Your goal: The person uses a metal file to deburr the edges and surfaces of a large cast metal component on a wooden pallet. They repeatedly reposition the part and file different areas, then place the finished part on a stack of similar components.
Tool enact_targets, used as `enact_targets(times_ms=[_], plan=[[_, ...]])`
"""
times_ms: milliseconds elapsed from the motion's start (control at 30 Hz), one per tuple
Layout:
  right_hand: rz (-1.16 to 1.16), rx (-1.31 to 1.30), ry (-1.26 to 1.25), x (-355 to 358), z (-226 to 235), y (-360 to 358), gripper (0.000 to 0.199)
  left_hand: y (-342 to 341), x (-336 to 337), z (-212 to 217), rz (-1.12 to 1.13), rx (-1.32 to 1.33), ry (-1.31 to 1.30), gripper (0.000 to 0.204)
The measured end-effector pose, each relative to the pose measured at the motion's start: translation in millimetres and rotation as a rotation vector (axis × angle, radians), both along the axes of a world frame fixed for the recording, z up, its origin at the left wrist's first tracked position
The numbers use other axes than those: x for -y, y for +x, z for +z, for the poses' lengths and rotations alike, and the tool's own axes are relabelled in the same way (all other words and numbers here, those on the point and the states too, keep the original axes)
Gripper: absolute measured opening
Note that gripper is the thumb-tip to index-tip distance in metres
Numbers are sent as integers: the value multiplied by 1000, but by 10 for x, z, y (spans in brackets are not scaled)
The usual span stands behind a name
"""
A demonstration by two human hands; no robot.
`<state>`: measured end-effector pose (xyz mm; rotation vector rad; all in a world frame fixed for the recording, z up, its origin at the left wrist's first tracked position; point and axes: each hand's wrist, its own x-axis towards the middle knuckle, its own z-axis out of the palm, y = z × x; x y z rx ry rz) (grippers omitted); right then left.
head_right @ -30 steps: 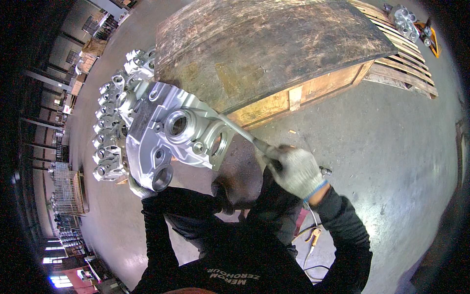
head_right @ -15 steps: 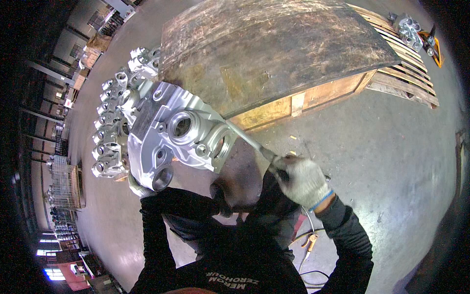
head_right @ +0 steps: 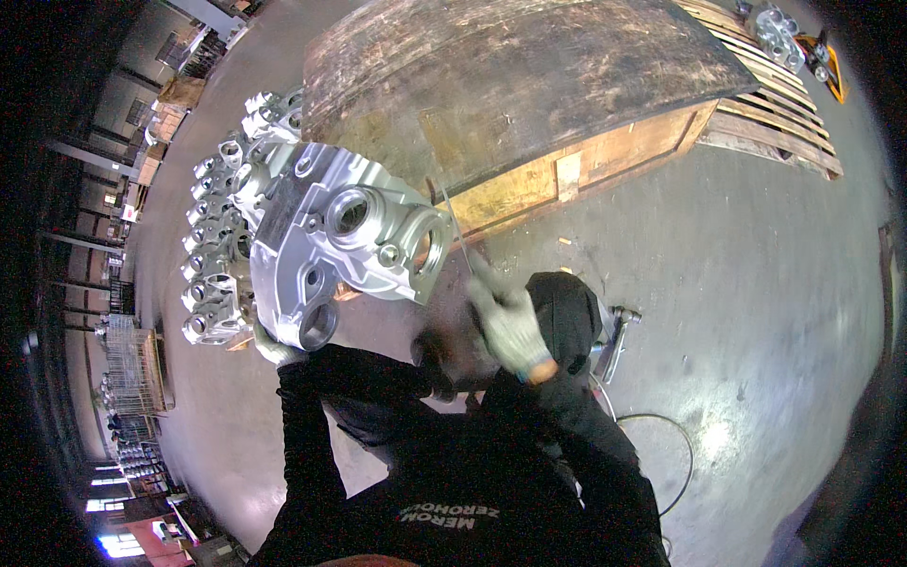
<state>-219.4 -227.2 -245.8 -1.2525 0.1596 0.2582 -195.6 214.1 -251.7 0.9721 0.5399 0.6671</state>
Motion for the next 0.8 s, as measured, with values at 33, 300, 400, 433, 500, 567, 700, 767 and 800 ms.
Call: enact_targets(times_ms=[33,300,400,433,500,567,700,767,800], plan=[[0,-151,104,-61,-69,-30,53,8,6,7,27,-16,15,58],[-180,-71,103,-394,-216,-136,54,-1,83,32,64,-35,106,59],[-151,-223,226,-326,-94,-115,50,-19,62,-14,62,24,99,53],[-110,-261,178,-274,-39,-130,50,-20,28,-23,6,62,-17,49],[-128,-45,-49,-111,84,-207,51,-16,-22,-83,39,48,39,48],[-182,181,-269,95,232,-375,50,-15,-81,-155,70,19,125,47],[61,413,-608,551,624,-600,43,29,-192,-278,-2,123,-120,45],[279,321,-702,763,904,-535,45,45,-223,-325,25,95,-131,45],[353,356,-731,806,1052,-458,45,50,-230,-345,43,94,-125,45]])
